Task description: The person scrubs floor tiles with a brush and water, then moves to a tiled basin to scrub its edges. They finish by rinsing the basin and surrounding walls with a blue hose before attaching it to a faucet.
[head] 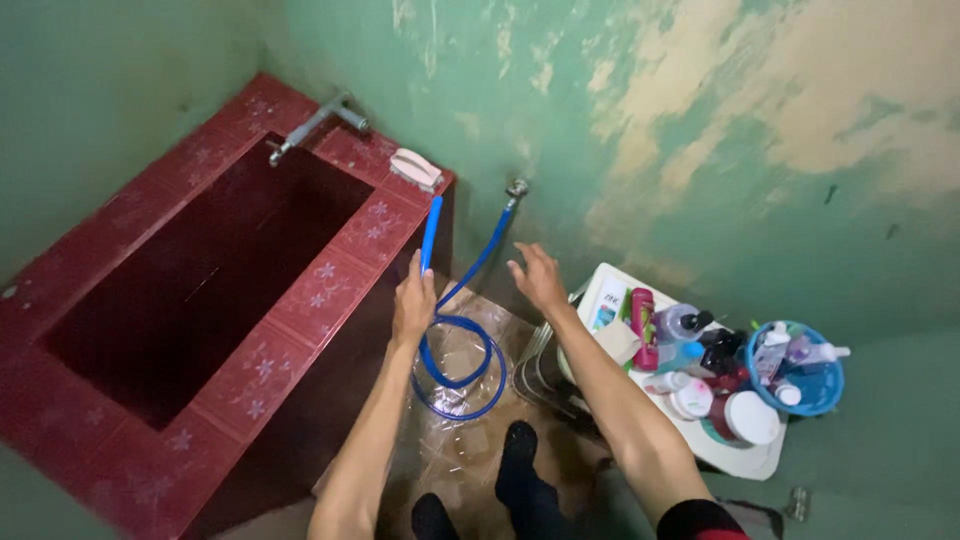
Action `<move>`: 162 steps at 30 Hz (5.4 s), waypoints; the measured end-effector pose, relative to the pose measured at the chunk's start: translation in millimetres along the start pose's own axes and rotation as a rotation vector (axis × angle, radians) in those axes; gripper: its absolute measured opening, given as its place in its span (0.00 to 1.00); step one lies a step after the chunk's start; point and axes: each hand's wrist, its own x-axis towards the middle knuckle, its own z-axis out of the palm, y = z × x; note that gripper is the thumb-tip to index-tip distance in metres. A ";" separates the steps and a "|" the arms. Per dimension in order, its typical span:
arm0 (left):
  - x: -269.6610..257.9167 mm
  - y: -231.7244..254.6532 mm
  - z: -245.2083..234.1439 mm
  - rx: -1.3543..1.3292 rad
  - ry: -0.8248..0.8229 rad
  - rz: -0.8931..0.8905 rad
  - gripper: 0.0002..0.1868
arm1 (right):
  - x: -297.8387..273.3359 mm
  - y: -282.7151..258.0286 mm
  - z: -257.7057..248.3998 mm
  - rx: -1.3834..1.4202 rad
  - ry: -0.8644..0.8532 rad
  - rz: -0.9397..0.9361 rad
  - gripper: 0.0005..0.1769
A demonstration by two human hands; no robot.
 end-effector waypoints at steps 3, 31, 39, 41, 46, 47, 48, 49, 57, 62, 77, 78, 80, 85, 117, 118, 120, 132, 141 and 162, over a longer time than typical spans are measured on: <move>7.1 0.6 20.1 -0.013 0.027 0.001 0.26 | 30.5 37.2 -6.0 -0.048 -0.067 0.107 0.23; 121.3 -44.2 188.1 0.313 0.134 -0.094 0.33 | 190.5 218.4 116.0 -0.022 -0.287 -0.253 0.11; 126.8 -56.6 192.3 0.303 0.128 -0.147 0.33 | 198.4 193.0 82.8 0.081 -0.358 -0.299 0.13; 128.9 -53.8 193.0 0.300 0.104 -0.231 0.33 | 198.1 191.0 81.5 0.048 -0.404 -0.269 0.13; 127.3 -50.6 189.6 0.293 0.141 -0.201 0.33 | 196.1 208.5 90.8 0.012 -0.402 -0.352 0.12; 128.2 -50.9 187.2 0.295 0.147 -0.203 0.33 | 196.8 211.8 93.9 0.004 -0.403 -0.361 0.12; 127.2 -50.5 185.0 0.284 0.153 -0.207 0.33 | 197.5 214.4 96.5 -0.003 -0.405 -0.371 0.12; 126.3 -49.6 182.8 0.273 0.161 -0.212 0.32 | 198.3 216.4 98.5 -0.004 -0.390 -0.389 0.15; 123.8 -35.3 162.5 0.197 0.210 -0.269 0.32 | 194.0 206.9 95.9 -0.056 -0.363 -0.435 0.15; 127.1 -26.8 143.2 0.187 0.215 -0.328 0.32 | 195.8 202.3 90.1 -0.028 -0.467 -0.382 0.11; 127.7 -24.3 121.0 0.073 0.258 -0.302 0.32 | 179.6 123.3 99.0 0.078 -0.365 -0.298 0.23; 125.3 -26.7 121.5 0.078 0.259 -0.304 0.32 | 178.0 113.3 105.9 0.149 -0.403 -0.259 0.23; 126.9 -30.3 117.0 0.091 0.273 -0.300 0.33 | 176.4 92.4 120.0 0.335 -0.483 -0.107 0.23; 128.5 -23.0 83.3 0.046 0.274 -0.384 0.35 | 180.1 48.2 157.9 0.724 -0.586 0.094 0.23; 368.7 -174.8 -172.5 -0.367 0.274 -0.293 0.33 | 268.9 -206.7 295.9 0.361 -0.327 -0.122 0.29; 375.4 -171.9 -176.0 -0.378 0.246 -0.270 0.33 | 275.4 -215.7 293.8 0.323 -0.384 -0.008 0.31; 387.9 -171.9 -181.6 -0.418 0.223 -0.220 0.33 | 286.8 -231.5 293.4 0.249 -0.495 0.223 0.36; 447.5 -295.1 -235.9 0.432 0.359 0.045 0.26 | 427.5 -208.5 410.1 0.198 -0.283 -0.289 0.21; 496.3 -445.5 -220.6 0.859 0.357 -0.036 0.35 | 492.2 -166.3 513.2 -0.039 -0.596 -0.166 0.25; 516.5 -551.4 -255.3 0.970 0.491 -0.174 0.31 | 481.5 -199.0 579.9 0.129 -0.597 -0.431 0.21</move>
